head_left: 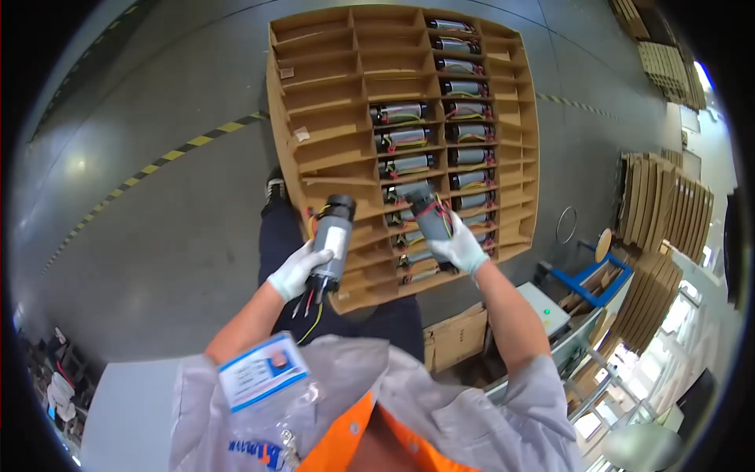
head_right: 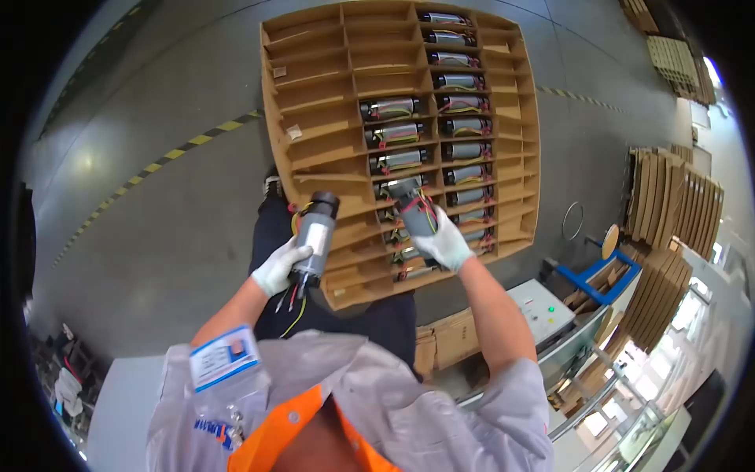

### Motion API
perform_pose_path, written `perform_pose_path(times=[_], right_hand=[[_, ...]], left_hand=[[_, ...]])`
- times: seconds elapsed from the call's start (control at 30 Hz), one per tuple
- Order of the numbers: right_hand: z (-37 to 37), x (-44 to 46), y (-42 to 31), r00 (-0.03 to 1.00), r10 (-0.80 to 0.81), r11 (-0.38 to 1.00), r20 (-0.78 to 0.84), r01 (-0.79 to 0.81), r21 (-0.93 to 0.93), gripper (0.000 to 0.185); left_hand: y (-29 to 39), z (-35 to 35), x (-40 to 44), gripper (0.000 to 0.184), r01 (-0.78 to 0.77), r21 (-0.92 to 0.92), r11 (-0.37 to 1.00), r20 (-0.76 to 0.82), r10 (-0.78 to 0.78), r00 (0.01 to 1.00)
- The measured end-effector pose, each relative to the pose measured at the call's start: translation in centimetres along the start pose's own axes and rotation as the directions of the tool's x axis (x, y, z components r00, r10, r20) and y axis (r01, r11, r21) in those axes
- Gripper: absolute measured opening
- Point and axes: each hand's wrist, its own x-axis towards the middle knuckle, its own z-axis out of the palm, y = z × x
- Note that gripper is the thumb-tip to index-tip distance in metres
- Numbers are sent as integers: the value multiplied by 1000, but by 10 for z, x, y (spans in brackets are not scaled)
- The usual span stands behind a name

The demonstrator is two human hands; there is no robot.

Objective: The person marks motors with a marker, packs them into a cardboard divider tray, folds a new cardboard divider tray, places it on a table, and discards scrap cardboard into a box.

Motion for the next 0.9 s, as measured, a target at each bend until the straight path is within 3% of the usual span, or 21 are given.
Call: perform_pose_path(times=[0.03,0.07,0.1,0.17,0.23,0.27,0.3,0.37,0.43,0.47,0.63,0.73,0.77,0.83,0.87,0.9], right_hand=[[-12,58,22,998,-6,991,60,14,-129,75],[-28,88,-42,996,76,927,38,-56,-370,72],[-36,143,-15,1000,-20,878,-18,9,-479,76],[-52,217,-44,994,-111,829,-25,79,-554,83],[-63,287,-57,989,-145,682,-16,88,-726,76],[-68,315,-64,975,-220,601,41,168,-781,73],[-69,345,-65,975,-215,434,53,144,-889,76],[-67,387,-83,977,-156,247,146,181,-952,80],[-64,416,-93,960,-133,163,247,267,-950,77],[-59,428,-98,958,-84,161,274,284,-945,79],[-31,466,-75,889,-221,81,401,426,-901,82],[-23,462,-53,890,-257,105,376,412,-905,85],[-20,454,-44,853,-397,120,339,414,-902,80],[0,409,-70,791,-573,321,215,458,-829,73],[14,376,-81,826,-543,467,153,448,-762,63],[31,343,-78,854,-515,718,77,478,-507,59]], left_hand=[[3,-9,7,73,-8,-1,1000,-29,8,1000],[7,-14,12,75,-68,3,998,-21,68,997],[6,-23,20,74,-82,7,997,-45,82,996],[3,-30,26,75,-51,-7,999,-130,50,990],[0,-28,28,79,-80,-36,996,-178,72,981],[-6,-31,29,83,-64,-41,997,-209,54,976],[-9,-35,30,85,-36,-74,997,-220,19,975],[-12,-39,35,90,-5,-146,989,-243,-31,970],[-11,-40,39,92,20,-147,989,-268,-59,961],[-8,-41,41,94,31,-134,990,-289,-69,955],[9,-40,61,92,-25,-144,989,-321,-23,947],[28,-38,85,83,-45,-138,989,-295,2,955],[36,-35,97,83,-64,-96,993,-293,33,955],[58,-24,124,85,-118,-22,993,-271,107,956],[70,-14,139,84,-164,41,986,-272,168,948],[82,-5,156,84,-210,107,972,-270,231,935]])
